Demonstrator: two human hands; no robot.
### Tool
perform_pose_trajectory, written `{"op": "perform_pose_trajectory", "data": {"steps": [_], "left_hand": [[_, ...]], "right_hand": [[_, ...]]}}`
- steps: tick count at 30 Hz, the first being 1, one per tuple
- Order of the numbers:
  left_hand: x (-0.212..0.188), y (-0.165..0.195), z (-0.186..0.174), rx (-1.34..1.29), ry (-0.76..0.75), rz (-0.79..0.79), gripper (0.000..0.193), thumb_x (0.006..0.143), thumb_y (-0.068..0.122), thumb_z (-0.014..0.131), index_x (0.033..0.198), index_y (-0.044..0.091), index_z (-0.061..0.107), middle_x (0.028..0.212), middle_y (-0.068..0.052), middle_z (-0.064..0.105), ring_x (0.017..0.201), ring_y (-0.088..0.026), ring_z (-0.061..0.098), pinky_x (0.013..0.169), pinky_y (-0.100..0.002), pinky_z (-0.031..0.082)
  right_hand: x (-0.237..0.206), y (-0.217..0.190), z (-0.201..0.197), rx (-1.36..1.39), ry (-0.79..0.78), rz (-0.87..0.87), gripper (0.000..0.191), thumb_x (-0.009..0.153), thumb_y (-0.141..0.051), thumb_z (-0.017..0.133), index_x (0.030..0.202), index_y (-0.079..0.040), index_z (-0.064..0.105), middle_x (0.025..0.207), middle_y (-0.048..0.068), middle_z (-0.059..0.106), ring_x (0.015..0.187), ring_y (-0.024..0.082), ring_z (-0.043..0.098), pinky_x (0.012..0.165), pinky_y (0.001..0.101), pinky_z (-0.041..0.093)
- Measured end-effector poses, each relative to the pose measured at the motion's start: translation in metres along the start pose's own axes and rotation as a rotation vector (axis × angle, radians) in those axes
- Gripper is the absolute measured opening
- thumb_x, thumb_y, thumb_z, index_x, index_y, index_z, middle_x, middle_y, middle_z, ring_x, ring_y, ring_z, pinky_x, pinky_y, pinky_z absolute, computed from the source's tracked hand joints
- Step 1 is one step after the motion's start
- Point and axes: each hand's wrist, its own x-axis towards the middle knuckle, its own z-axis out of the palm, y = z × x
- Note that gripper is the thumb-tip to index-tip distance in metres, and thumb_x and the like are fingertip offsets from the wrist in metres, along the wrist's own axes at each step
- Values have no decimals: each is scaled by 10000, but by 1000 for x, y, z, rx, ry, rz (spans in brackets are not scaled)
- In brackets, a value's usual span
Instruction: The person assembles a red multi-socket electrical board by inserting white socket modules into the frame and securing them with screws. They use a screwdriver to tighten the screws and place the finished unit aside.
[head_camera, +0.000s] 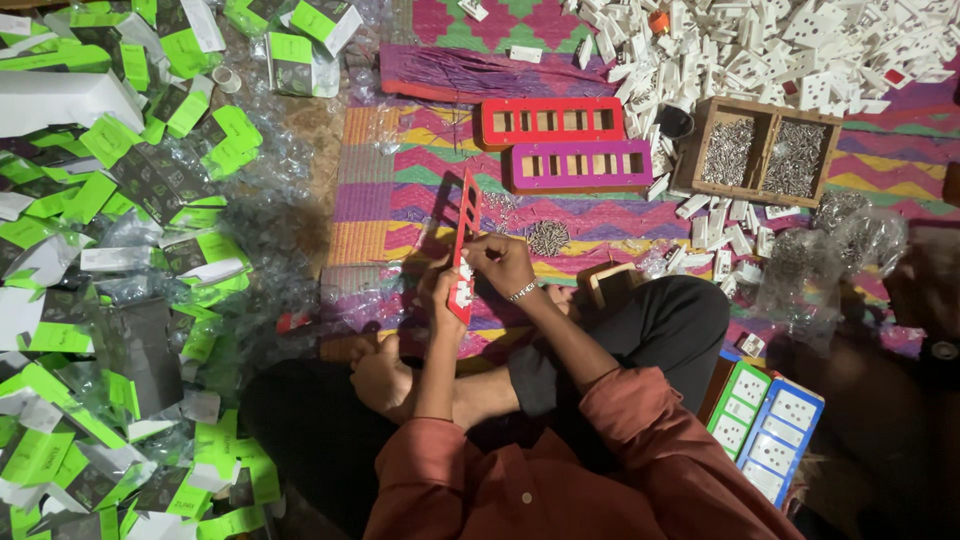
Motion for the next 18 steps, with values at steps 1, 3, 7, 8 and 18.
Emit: {"op": "perform_pose_trajectory", "data": {"steps": [1, 3, 7, 8, 18], "left_hand": [[-1, 2, 2, 2, -3, 2, 317, 830, 101, 664, 1122, -21, 685, 1024, -119, 754, 658, -148, 631, 585, -279, 514], [-2, 4, 5, -15, 0, -1, 305, 868, 106, 671, 1135, -39, 692, 965, -140, 721, 655, -167, 633, 584, -294, 519], [-1, 5, 8, -46, 27, -12, 328, 828, 97, 660, 1135, -18, 673, 1008, -151, 750, 672, -187, 658, 597, -303, 544], [-1, 5, 8, -48, 18, -7, 323, 832, 91, 660, 1135, -22, 669, 1017, -149, 749, 705, -189, 667, 630, -312, 560], [-2, 2, 9, -29, -56, 64, 339, 841, 54, 653, 1163, -51, 643, 1049, -160, 717, 853, -222, 701, 780, -370, 612]], "right_hand": [[0, 0, -1, -20, -8, -4, 123, 896, -107, 794, 998, -38, 802, 894, 42, 765, 737, 72, 644, 638, 237, 491], [1, 1, -1, -61, -24, -10, 140, 884, -110, 812, 1001, -35, 809, 881, 46, 757, 728, 72, 630, 626, 238, 477], [3, 7, -3, 48, -79, 24, 143, 899, -112, 800, 1018, -32, 794, 907, 22, 758, 755, 43, 638, 645, 220, 507], [4, 9, -4, 79, -87, 49, 143, 898, -108, 800, 1017, -30, 793, 891, 20, 754, 758, 40, 643, 650, 219, 515], [9, 17, -16, 176, -189, 169, 115, 885, -49, 788, 981, 12, 772, 808, 33, 740, 712, 56, 640, 649, 234, 524]]}}
